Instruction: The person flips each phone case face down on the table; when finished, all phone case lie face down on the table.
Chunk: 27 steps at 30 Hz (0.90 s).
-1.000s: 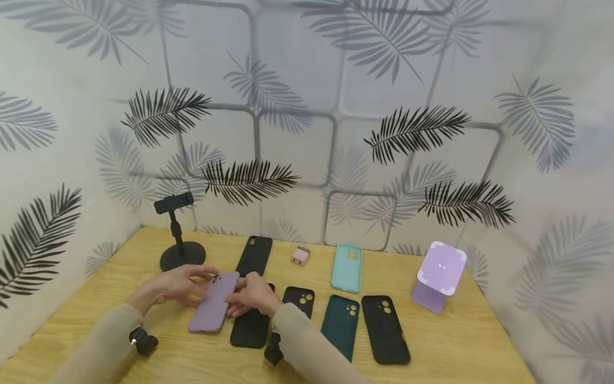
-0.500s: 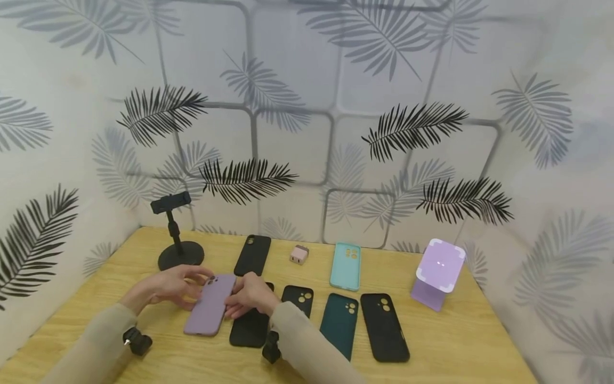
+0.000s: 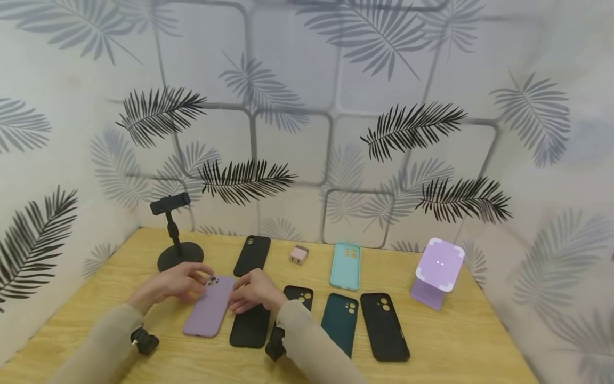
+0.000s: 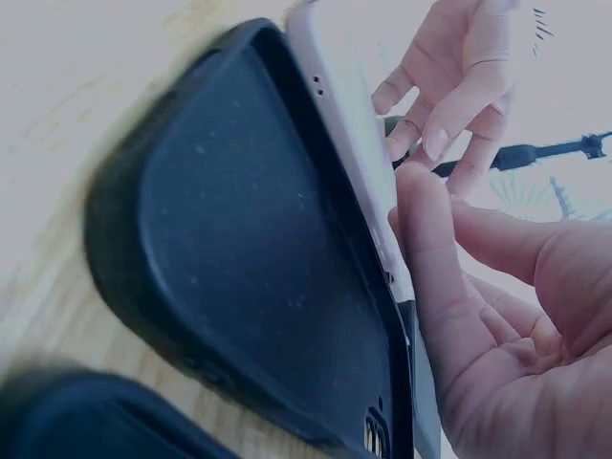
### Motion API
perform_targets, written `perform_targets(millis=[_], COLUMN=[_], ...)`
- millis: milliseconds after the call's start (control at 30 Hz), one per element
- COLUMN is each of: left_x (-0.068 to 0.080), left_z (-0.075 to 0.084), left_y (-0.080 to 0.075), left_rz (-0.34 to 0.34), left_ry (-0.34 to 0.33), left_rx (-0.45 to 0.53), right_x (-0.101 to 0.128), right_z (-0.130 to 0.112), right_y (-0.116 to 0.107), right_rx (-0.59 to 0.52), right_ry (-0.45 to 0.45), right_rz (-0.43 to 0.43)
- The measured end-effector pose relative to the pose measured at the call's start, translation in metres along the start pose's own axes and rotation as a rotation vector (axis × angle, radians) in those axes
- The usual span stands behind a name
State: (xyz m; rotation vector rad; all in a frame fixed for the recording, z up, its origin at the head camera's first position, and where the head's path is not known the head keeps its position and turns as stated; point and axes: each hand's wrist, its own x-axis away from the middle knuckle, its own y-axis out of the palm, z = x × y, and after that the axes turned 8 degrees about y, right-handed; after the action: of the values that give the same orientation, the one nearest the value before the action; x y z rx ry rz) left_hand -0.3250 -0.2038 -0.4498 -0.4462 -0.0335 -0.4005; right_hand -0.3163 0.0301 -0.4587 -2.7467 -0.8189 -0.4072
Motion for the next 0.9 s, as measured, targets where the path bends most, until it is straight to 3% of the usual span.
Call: perform_targets(millis=[200, 367, 633, 900], left_x=[-0.008, -0.013, -0.019, -0.017], left_z=[0.005, 0.009, 0.017, 0.028], left_y=[0.004, 0.009, 0.026, 0.043], left_rz=[0.097, 0.092, 0.017, -0.139], left_ry=[-0.002, 0.0, 0.066, 0.148], left_rx=[-0.047, -0.057, -0.071, 0.093], right_x=[0.005, 0.006, 0.022, 0.04], right_z=[-0.002, 0.002, 0.008, 0.015], right_y=[-0.01, -0.02, -0.039, -0.058], right_rx=[0.0, 0.0, 0.051, 0.083], right_ry=[-0.015, -0.072, -0.075, -0.017], right_rz=[-0.01, 0.007, 0.056, 0.07])
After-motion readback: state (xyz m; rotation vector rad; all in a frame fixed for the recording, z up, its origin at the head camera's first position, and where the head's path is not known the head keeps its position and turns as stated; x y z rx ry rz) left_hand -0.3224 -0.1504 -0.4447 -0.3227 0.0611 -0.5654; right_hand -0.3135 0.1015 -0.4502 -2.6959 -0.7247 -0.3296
